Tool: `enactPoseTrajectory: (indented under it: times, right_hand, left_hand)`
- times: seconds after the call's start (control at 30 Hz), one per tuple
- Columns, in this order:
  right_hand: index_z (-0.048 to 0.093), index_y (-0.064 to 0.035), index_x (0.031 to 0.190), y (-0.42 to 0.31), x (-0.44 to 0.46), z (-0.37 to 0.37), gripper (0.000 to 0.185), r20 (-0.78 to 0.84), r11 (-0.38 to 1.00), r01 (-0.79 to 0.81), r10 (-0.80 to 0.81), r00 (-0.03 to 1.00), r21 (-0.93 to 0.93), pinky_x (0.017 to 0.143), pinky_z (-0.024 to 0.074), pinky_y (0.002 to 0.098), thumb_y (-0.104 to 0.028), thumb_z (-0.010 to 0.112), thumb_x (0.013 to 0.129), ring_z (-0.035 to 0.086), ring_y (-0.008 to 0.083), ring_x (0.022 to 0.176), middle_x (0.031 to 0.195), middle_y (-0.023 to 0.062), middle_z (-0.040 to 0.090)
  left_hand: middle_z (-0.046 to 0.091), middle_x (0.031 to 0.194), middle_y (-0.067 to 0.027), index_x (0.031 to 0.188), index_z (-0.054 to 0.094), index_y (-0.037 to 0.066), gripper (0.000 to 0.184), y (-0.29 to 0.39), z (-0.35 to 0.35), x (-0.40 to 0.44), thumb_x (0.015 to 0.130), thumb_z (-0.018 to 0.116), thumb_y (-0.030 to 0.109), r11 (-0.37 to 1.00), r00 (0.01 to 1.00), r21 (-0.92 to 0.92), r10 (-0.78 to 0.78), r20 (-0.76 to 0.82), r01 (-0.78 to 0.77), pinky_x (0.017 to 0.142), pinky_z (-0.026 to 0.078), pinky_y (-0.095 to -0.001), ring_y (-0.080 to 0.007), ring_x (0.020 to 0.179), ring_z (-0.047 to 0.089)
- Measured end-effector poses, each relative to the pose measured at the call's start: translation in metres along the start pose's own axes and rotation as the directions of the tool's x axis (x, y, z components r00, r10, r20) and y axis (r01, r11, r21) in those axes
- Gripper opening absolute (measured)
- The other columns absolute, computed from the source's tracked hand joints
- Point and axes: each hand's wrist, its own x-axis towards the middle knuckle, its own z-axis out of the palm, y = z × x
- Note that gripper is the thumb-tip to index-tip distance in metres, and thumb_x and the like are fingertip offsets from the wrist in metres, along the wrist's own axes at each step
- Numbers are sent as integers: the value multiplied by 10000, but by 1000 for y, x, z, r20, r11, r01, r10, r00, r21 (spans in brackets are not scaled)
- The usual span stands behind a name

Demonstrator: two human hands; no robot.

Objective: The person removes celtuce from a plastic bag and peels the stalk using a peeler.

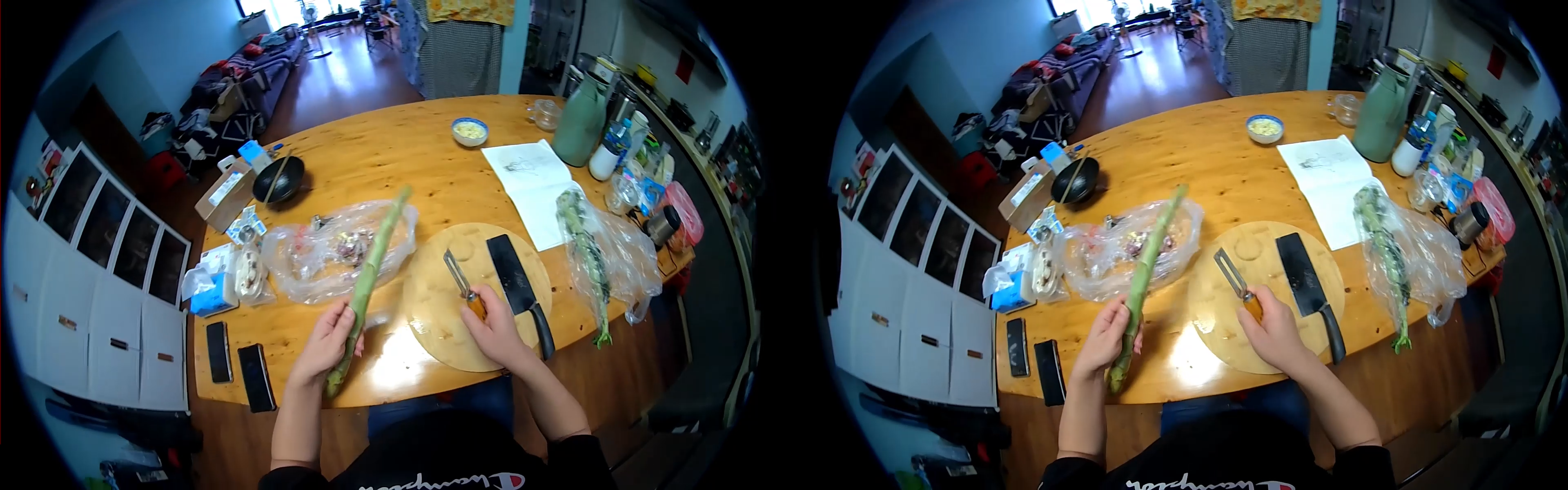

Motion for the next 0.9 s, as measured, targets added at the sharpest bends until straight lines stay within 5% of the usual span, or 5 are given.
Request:
enactPoseTrajectory:
  times: [0.23,0.47,0.6,0.67,0.9]
  right_hand:
    - [491,-22,1109,-21,88,92,306,122,935,307,-289,950,-178,703,522,505,-95,658,862,659,432,838,933,201,682]
    - [501,-42,1086,-37,73,94,221,377,889,355,-235,896,-289,676,502,530,-93,574,883,659,434,805,854,209,677]
    - [543,-50,1103,-60,36,56,284,503,976,120,-14,864,-180,688,516,477,-179,668,883,664,415,788,818,209,672]
    - [564,-49,1110,-60,31,47,329,579,993,-46,100,809,-108,701,524,447,-228,714,879,665,405,782,824,212,671]
    - [586,-6,1012,-82,35,33,271,546,935,-297,148,825,196,685,531,381,-212,731,915,667,219,745,790,107,676]
  left_hand:
    - [613,909,-76,1270,452,28,478,27,-47,26,858,696,30,927,883,370,218,-416,-54,502,497,-275,-128,588,583]
    - [621,882,-276,1182,473,-15,435,6,-82,4,858,717,140,441,815,897,507,-279,33,693,494,-486,-472,807,632]
    - [579,746,-245,1117,486,-7,360,26,-30,-56,877,706,147,658,864,741,288,-413,135,617,479,-436,-421,690,607]
    - [574,665,-91,1081,536,11,321,12,-26,-66,864,743,127,689,849,713,292,-440,132,537,445,-324,-166,563,546]
    - [634,864,-39,1105,543,25,274,-19,-36,-95,894,716,50,828,901,560,220,-373,30,561,478,-250,-93,635,578]
